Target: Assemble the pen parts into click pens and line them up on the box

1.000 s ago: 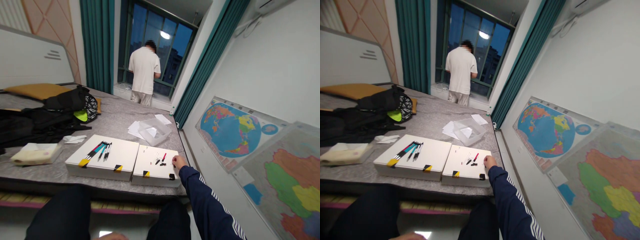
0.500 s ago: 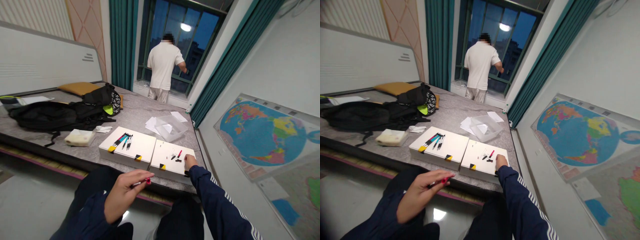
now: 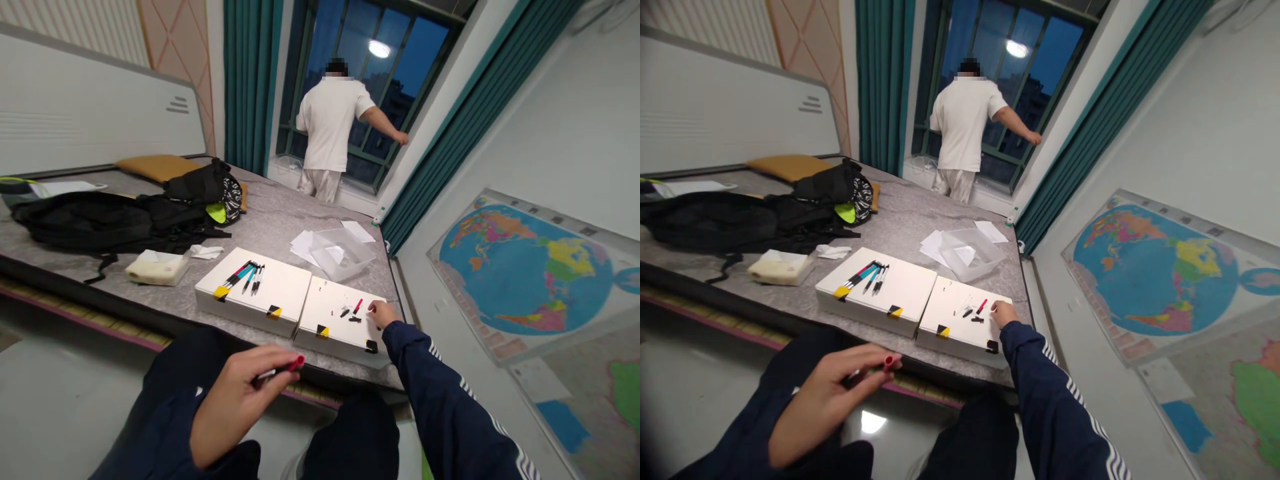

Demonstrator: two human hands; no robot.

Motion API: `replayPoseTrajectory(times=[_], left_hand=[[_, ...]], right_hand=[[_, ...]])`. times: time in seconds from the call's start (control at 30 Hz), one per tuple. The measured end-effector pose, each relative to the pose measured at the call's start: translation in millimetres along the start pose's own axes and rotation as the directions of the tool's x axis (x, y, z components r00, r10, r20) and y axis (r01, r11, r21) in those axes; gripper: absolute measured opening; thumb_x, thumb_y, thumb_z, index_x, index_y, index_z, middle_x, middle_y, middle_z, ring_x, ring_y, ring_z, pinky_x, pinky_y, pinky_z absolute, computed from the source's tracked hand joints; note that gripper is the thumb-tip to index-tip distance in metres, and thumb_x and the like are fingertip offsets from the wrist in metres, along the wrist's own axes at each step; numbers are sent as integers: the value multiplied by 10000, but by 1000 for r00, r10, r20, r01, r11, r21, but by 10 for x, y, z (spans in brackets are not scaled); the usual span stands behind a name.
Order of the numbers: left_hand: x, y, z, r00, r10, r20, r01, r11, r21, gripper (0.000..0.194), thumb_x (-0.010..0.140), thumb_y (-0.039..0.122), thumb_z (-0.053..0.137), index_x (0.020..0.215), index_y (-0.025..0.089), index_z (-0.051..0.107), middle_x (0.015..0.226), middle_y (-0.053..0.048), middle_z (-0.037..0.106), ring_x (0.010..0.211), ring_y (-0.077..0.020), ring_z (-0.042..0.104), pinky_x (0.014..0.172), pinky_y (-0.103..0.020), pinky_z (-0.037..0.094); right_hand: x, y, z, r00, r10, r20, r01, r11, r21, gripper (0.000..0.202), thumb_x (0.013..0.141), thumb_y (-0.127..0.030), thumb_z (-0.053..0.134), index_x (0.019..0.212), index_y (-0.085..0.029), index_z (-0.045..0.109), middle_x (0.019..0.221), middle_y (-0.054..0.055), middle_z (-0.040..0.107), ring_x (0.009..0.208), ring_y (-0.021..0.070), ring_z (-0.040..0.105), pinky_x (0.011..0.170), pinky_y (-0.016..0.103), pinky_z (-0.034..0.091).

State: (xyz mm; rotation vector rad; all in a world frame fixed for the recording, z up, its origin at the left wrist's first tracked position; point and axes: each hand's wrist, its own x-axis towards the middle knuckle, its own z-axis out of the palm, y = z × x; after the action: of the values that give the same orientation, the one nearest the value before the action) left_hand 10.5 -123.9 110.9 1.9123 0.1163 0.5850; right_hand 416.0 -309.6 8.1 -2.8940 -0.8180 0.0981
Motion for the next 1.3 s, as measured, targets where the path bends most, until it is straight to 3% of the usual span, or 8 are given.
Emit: replayPoseTrajectory(times=[0.13,0.3,0.47,0.7,0.9,1.0,1.13,1.3], left_hand=[[-327,-246,121,989,-92,117,84,994,71,142,844,290,715,957,269,800,930,-28,800,870,-216,740,794,-218,565],[-595,-511,254,966,-255,47,253,967,37,145,842,329,701,908,241,796,933,-41,803,843,-216,749,735,-204,565],[-418,-568,198,934,-349,-82,340,935,-103,202,828,338,701,949,200,785,962,-57,802,907,-241,726,839,-284,547],[-221,-492,186,935,-352,29,353,926,-132,282,802,347,697,949,124,785,755,-52,756,652,-189,620,648,-286,483],[-338,-336,376,945,-313,95,323,937,-132,242,781,309,691,907,112,755,648,5,627,577,-136,485,583,-255,392],[-410,-284,415,959,-267,97,278,952,-128,317,756,232,693,1058,139,699,758,-2,643,612,-138,490,571,-239,386],[-505,-279,403,985,-165,48,172,961,-218,274,732,63,504,935,173,651,1127,-88,675,1003,-237,596,861,-338,455],[-563,-346,448,982,-167,89,182,960,-213,414,739,16,394,1008,178,666,1243,-91,652,1171,-264,563,985,-386,418]], right_hand=[[-44,-158,-11,991,-106,79,97,989,108,171,930,-279,630,1029,-141,651,999,41,678,894,179,659,831,389,546],[-123,-518,-190,982,-183,49,162,944,286,119,820,-119,692,938,-116,686,892,63,702,874,181,652,877,354,495],[-911,-1231,-340,953,-303,27,243,812,531,230,915,-295,577,1079,-153,655,952,55,709,782,165,675,675,274,528],[-2324,-1988,-136,927,-372,-52,139,212,967,308,868,-379,663,1140,-234,671,1115,73,643,947,203,642,710,282,547],[-2589,-1991,-185,956,-218,-197,225,110,968,133,894,-313,643,915,-204,716,1049,78,684,1050,226,626,931,354,498],[-2685,-1904,-262,973,-171,-152,170,93,981,159,899,-324,635,969,-196,700,1051,87,705,1008,228,651,883,353,520],[-2816,-1801,-250,992,-76,-102,107,61,992,189,871,-344,673,974,-187,656,995,84,714,959,223,670,864,345,522],[-2932,-1841,-85,998,9,-56,57,-139,989,169,924,-382,591,981,-224,576,654,-59,548,554,103,542,602,239,497]])
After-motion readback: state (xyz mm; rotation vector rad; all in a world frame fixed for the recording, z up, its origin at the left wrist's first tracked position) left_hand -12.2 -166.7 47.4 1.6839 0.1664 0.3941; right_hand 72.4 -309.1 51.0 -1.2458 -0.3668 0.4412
